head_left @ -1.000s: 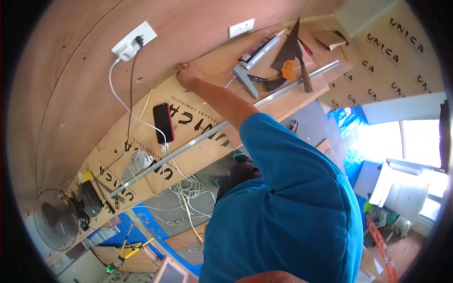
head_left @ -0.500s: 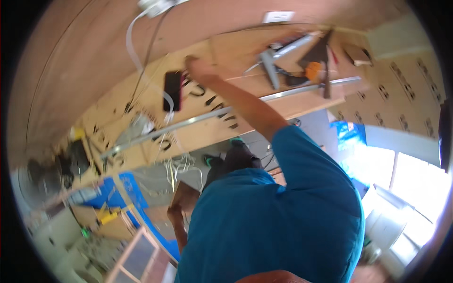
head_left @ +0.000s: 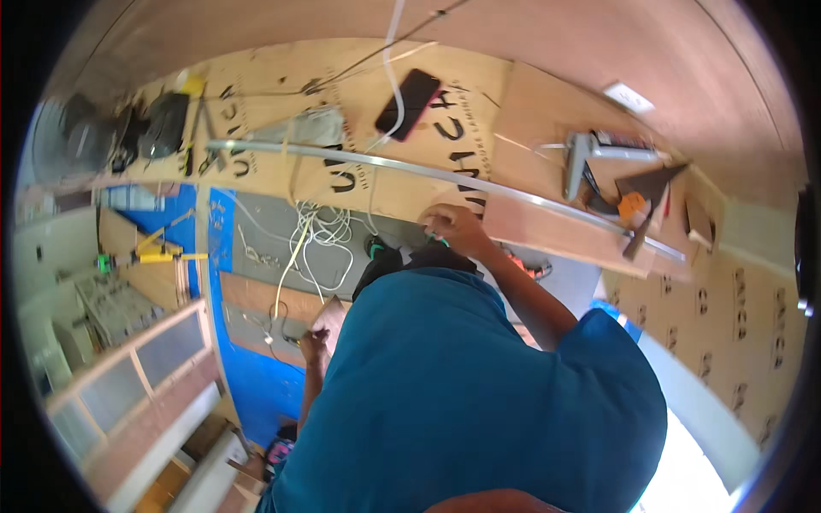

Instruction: The person aligns pieces of plywood together and uses a power drill to drive screws into the wood, securing the panels into an L-shaped structure.

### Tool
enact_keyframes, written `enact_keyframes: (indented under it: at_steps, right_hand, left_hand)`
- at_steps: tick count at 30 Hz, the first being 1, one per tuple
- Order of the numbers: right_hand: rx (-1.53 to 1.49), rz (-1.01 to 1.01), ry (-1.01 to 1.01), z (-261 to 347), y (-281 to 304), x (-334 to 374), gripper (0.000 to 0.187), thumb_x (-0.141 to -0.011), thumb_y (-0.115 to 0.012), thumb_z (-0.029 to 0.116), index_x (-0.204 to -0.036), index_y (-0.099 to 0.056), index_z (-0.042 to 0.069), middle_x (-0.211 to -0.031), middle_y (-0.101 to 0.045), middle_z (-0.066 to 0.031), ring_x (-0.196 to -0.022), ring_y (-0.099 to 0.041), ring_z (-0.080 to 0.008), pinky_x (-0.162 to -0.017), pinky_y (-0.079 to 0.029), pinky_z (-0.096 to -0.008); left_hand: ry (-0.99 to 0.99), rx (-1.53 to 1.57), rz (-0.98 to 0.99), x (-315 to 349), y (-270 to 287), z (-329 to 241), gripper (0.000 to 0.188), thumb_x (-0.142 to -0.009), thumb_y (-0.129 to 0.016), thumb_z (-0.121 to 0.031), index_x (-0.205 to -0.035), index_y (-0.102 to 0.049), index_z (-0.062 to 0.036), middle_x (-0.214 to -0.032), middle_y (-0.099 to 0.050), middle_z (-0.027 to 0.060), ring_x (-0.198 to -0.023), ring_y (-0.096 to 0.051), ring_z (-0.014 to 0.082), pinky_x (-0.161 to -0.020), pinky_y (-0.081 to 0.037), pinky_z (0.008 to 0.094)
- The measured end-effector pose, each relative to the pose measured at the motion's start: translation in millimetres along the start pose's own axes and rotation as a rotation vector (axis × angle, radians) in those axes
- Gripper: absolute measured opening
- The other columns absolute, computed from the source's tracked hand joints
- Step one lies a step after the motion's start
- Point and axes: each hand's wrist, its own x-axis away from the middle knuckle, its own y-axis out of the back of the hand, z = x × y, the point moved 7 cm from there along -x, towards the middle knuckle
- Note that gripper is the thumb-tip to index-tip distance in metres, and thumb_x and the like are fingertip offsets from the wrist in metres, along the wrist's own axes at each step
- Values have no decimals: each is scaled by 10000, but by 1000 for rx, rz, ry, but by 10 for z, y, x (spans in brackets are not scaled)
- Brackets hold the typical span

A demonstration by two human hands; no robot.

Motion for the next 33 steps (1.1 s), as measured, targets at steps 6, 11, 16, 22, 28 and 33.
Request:
enact_keyframes:
  at_steps: [6, 11, 16, 22, 28, 33]
  right_hand:
    - [-165, 54, 111, 430, 495, -632, 150, -969, -654, 15, -1111, -696, 0, -992, -696, -84, -870, -734, -213, -756, -608, -320]
    - [-316, 182, -8, 743, 280, -834, 107, -975, -687, 70, -1073, -667, 32, -961, -688, -69, -901, -751, -234, -754, -619, -343]
    - [-446, 452, -147, 807, -536, -666, 116, -959, -726, 108, -1006, -632, 58, -911, -687, -67, -879, -749, -234, -733, -612, -348]
    - [-325, 654, -430, 347, -1467, -280, 80, -978, -690, 76, -1027, -626, 73, -896, -662, -48, -849, -695, -184, -741, -573, -320]
    - [-99, 780, -398, 560, -2407, -171, 210, -1012, -631, 80, -1213, -657, 28, -932, -660, -32, -913, -667, -137, -793, -558, -289]
    - [73, 773, -63, 1112, -3262, -296, 248, -998, -667, 108, -1214, -653, -14, -993, -702, -92, -859, -701, -157, -789, -567, -291]
  left_hand:
    - [121, 167, -219, 208, 184, 224, 287, -800, -839, -283, -943, -783, -41, -864, -758, 174, -783, -722, 352, -708, -539, 453]
    - [193, 390, -350, 358, 299, -100, 275, -823, -808, -265, -971, -761, -38, -889, -754, 184, -814, -724, 372, -716, -539, 461]
    - [115, 433, -550, 412, 718, -434, 262, -869, -726, -232, -1030, -739, -25, -908, -761, 183, -846, -739, 355, -724, -548, 450]
    - [30, 566, -486, 388, 1541, -946, 339, -927, -649, -181, -1214, -733, -22, -1008, -787, 136, -923, -720, 173, -799, -552, 337]
    - [35, 1122, -509, 709, 1905, -830, 372, -954, -736, -251, -1208, -702, 18, -1093, -762, 81, -960, -687, 135, -865, -520, 298]
    - [122, 1558, -460, 767, 1703, -378, 348, -968, -727, -259, -1209, -698, -9, -1037, -723, 43, -901, -626, 120, -781, -473, 297]
